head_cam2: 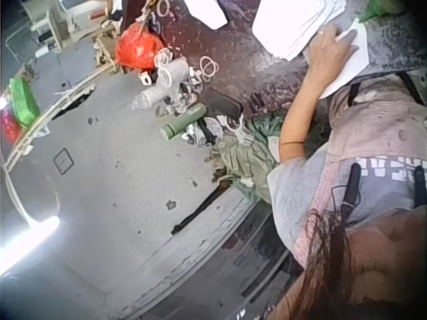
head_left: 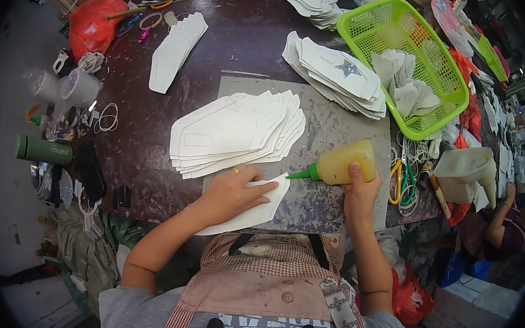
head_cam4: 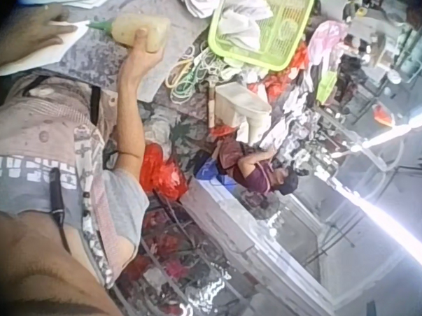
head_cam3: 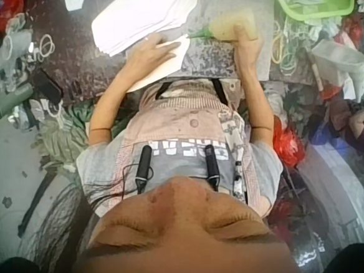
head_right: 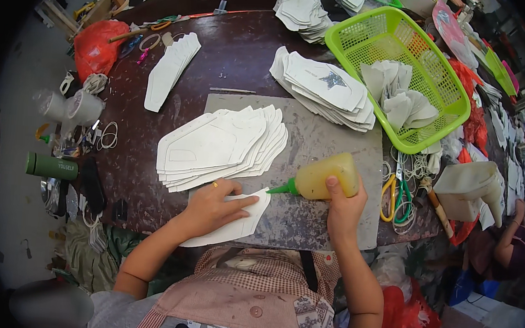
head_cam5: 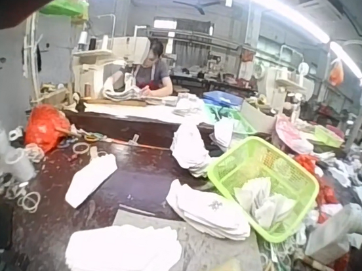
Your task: The person applies glue from a squeeze bottle onto the edges of white fabric pieces in a garment factory. They handle the pieces one by one, applying the adhesive along the perimeter before stacking them on the table.
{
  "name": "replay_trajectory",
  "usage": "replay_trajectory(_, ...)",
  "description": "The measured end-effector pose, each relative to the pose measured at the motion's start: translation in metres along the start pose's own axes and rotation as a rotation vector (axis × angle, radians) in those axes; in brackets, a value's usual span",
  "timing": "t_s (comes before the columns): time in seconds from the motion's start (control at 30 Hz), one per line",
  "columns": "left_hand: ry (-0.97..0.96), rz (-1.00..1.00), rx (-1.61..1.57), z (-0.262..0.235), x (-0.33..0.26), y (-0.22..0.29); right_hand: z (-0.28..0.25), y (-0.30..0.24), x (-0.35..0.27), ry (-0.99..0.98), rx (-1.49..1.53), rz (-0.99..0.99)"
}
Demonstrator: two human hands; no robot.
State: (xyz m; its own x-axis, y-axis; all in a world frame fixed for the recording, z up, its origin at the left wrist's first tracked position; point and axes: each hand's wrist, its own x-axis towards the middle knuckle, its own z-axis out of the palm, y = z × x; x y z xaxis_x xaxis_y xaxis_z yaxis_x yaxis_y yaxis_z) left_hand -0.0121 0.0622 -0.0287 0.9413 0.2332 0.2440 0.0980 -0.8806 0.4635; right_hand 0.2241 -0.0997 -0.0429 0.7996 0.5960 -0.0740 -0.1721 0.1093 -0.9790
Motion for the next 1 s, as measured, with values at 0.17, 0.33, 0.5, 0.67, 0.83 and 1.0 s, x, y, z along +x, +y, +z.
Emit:
replay_trajectory(0.17, 0.004, 0.0, -0.004, 0.001, -0.001, 0.0, -0.005, 0.001, -0.026, 0.015, -0.038, 0.021)
replay_trajectory(0.33, -0.013, -0.003, -0.01, -0.001, 0.0, 0.001, -0.001, 0.0, -0.049, 0.038, -0.094, -0.03)
replay_trajectory(0.5, -0.001, 0.013, -0.011, -0.002, -0.001, 0.001, -0.005, 0.004, -0.048, 0.086, -0.054, -0.005)
replay_trajectory(0.67, -0.005, 0.011, -0.017, -0.001, -0.001, 0.001, -0.004, 0.001, -0.068, -0.011, -0.122, 0.016)
replay_trajectory(0.83, 0.004, 0.023, -0.012, 0.001, -0.001, 0.0, -0.003, -0.001, -0.07, 0.009, -0.02, 0.054)
replay_trajectory(1.0, 0.001, 0.002, -0.067, -0.001, -0.003, 0.0, -0.013, -0.009, -0.074, -0.082, 0.123, 0.148)
